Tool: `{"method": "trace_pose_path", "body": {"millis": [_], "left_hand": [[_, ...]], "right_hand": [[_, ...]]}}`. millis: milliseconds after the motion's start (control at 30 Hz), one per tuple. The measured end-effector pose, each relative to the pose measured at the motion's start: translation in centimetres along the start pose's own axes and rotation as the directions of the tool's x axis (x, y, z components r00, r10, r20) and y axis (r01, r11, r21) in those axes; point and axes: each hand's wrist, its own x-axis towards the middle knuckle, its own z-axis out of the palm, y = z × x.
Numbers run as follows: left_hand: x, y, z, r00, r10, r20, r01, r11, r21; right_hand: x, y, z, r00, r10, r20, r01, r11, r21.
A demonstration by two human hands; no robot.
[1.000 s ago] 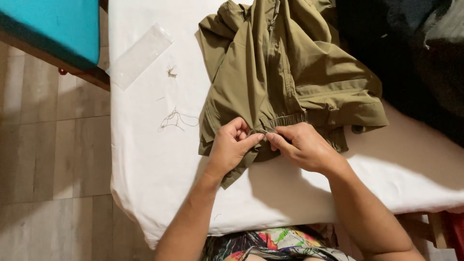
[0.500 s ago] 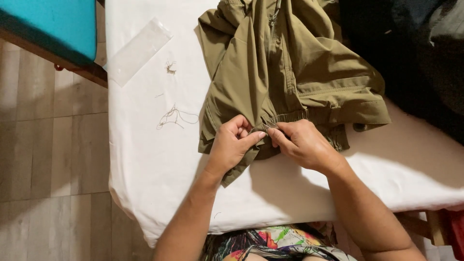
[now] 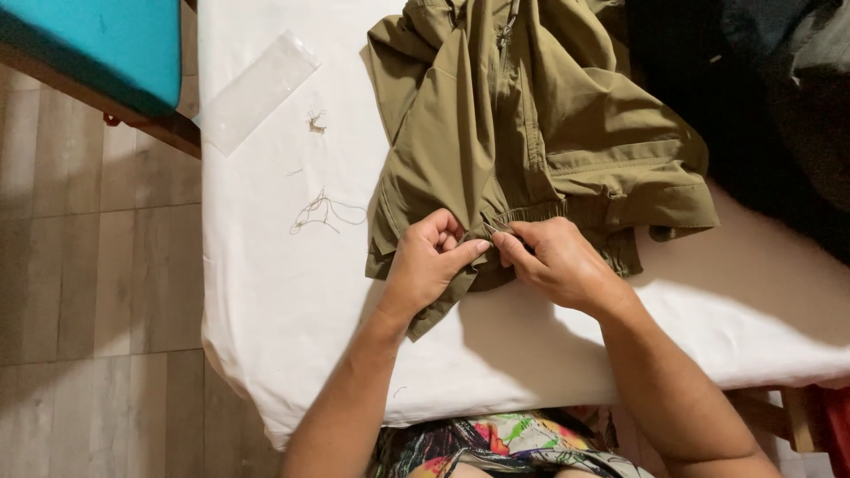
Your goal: Trimming loose threads from a pair of olive green pants using thread snips
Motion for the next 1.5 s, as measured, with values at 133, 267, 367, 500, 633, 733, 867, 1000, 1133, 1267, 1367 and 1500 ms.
{"method": "trace_pose_path", "body": {"millis": [133,267,367,500,633,733,867,1000,1133,1267,1367,1500], "left_hand": [[0.0,0.1,0.0,1.0,0.004,0.002,-0.004,1.0,0.003],[-0.2,0.2,0.0,1.0,0.008,-0.004,-0.008,1.0,0.01],[-0.3,0.3,-0.1,1.0,0.006,-0.004,-0.006,1.0,0.002],[-0.5,0.5,-0.2,1.0,0.01,-0.007,-0.01,0.999,-0.042],[0.5,-0.9,0.0,1.0,0.006,0.004,-0.006,0.998,-0.068],[0.4,-0.8,-0.1,1.0,-0.007,0.016,0.008,0.992,-0.128],[1.0,-2.2,-0.1,0.999,-0.001,0.042,0.007,0.989,-0.147],[0.9,-2.3,-0.1,0.999,-0.009,0.039,0.014,0.991,-0.136],[0.9,-2.3,-0.1,0.999,-0.012,0.043,0.017,0.991,-0.132],[0.8,-2.1,-0.1,0.999,-0.016,0.042,0.021,0.992,-0.128],[0.9,-2.1,-0.1,0.999,-0.015,0.041,0.02,0.992,-0.126],[1.1,-2.4,-0.1,0.999,-0.013,0.043,0.018,0.991,-0.13]], "right_hand": [[0.2,0.8,0.4,0.999,-0.007,-0.037,0.01,0.997,0.072],[0.3,1.3,0.6,0.986,0.0,-0.167,0.046,0.961,0.273],[0.6,1.8,0.5,0.965,0.018,-0.262,0.11,0.879,0.464],[0.7,2.0,0.3,0.947,-0.05,-0.317,0.208,0.848,0.488],[0.5,1.4,0.2,0.967,-0.204,-0.155,0.236,0.945,0.228],[0.1,0.2,-0.4,0.976,-0.219,-0.012,0.218,0.963,0.161],[-0.1,-0.3,-0.6,0.988,-0.155,0.026,0.153,0.986,0.066],[-0.2,-0.3,-0.5,0.993,-0.116,0.034,0.114,0.992,0.046],[-0.3,-0.4,-0.5,0.994,-0.099,0.04,0.098,0.995,0.031],[-0.2,-0.3,-0.6,0.995,-0.069,0.068,0.068,0.998,0.014],[-0.1,-0.3,-0.6,0.995,-0.071,0.065,0.07,0.997,0.012],[0.2,0.2,-0.4,0.995,-0.082,0.055,0.081,0.997,0.018]]}}
